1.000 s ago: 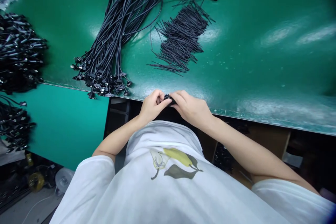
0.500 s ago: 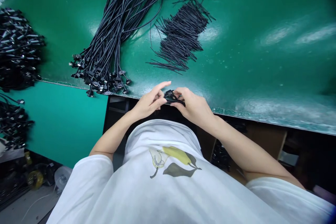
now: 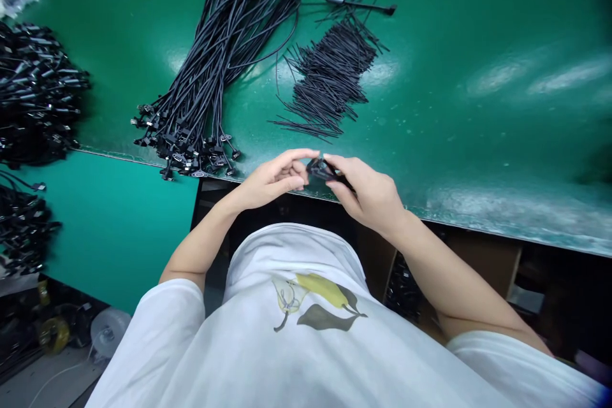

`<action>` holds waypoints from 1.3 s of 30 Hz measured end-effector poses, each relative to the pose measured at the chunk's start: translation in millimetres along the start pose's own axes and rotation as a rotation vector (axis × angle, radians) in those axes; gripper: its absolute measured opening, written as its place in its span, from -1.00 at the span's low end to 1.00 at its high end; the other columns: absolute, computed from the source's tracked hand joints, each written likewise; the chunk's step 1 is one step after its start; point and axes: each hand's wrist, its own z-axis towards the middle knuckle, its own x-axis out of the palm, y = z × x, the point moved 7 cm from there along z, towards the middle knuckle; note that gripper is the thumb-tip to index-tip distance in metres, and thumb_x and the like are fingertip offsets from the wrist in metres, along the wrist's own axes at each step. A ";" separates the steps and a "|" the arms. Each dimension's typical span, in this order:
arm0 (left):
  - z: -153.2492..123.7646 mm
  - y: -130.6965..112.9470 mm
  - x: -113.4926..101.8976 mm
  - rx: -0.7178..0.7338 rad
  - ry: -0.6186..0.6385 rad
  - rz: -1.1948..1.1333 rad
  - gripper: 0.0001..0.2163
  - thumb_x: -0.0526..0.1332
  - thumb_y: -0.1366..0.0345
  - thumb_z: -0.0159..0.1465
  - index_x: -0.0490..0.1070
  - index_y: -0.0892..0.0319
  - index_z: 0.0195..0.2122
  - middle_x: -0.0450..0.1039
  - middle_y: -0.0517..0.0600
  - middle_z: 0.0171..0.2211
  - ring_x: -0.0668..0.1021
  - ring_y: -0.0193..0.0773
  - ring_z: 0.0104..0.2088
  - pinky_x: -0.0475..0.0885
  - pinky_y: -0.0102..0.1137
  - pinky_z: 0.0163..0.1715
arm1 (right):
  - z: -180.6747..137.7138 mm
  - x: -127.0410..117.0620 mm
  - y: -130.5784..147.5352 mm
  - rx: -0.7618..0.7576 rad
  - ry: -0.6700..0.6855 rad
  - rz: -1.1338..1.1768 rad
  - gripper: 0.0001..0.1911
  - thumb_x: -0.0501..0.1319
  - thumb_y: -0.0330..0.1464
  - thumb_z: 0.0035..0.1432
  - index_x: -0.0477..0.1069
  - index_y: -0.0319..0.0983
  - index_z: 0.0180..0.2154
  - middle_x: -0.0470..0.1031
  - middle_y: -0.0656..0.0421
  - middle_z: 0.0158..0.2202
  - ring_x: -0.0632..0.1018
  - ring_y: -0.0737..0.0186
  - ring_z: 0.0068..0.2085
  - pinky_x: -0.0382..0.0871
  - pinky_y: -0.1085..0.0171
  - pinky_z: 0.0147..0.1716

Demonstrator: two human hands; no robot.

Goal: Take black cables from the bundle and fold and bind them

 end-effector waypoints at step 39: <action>35.0 -6.2 6.6 0.086 -0.368 0.271 -0.67 0.28 0.02 0.25 0.39 0.19 -0.16 0.36 0.11 -0.06 0.48 -0.23 -0.10 0.48 -0.33 -0.16 | -1.1 13.7 -33.1 0.338 0.294 -0.097 -0.66 0.09 -0.25 0.37 0.36 -0.25 0.09 0.56 0.04 -0.15 0.58 0.06 -0.20 0.32 0.24 -0.38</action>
